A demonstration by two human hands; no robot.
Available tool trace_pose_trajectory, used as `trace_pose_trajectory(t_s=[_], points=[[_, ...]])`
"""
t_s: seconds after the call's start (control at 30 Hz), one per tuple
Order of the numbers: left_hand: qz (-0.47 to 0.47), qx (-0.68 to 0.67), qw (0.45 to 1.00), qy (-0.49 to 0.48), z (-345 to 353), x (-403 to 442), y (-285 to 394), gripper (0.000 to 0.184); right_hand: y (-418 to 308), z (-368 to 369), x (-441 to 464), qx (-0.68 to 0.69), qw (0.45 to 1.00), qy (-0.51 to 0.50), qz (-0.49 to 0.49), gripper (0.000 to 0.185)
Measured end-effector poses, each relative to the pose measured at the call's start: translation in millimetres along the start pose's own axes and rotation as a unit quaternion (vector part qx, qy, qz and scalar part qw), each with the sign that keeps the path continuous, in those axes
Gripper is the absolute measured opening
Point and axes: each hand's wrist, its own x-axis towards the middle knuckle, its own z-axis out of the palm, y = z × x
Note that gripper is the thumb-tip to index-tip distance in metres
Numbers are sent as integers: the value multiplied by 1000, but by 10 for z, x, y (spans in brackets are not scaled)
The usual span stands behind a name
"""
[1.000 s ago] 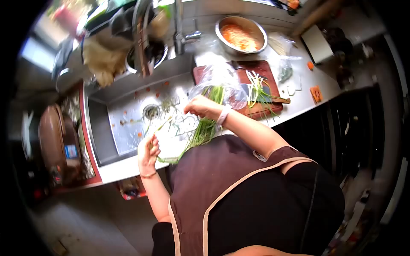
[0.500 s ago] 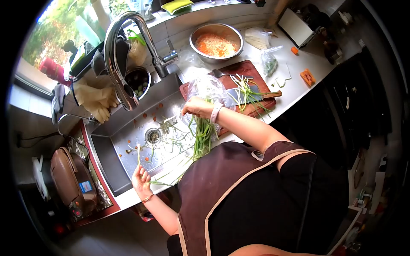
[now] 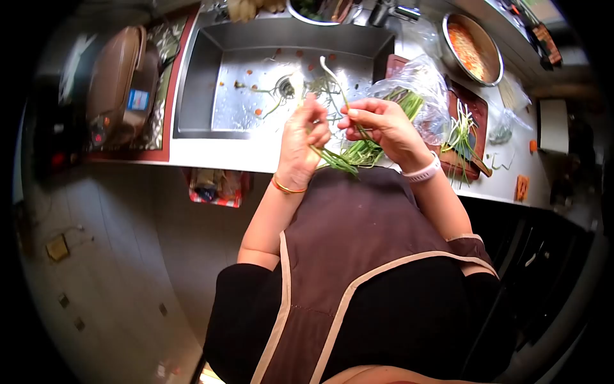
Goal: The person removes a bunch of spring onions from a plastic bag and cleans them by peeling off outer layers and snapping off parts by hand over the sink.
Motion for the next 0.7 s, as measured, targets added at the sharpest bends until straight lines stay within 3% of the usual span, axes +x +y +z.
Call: trace_pose_trajectory(t_s=[0.07, 0.13, 0.23, 0.5, 0.7], points=[[17, 36, 999, 30, 157, -145, -13, 21, -5, 51, -83, 33, 999, -19, -37, 21], [33, 88, 994, -48, 223, -221, -18, 13, -52, 142, -189, 20, 999, -17, -46, 20], [70, 87, 994, 2, 436, -385, 17, 10, -102, 242, -301, -1, 998, -14, -68, 19], [63, 105, 988, -98, 351, -501, 173, 14, -176, 383, -450, -62, 994, -32, -79, 22], [65, 68, 991, -90, 514, -587, 156, 16, -183, 415, -499, -25, 996, -54, -71, 26]])
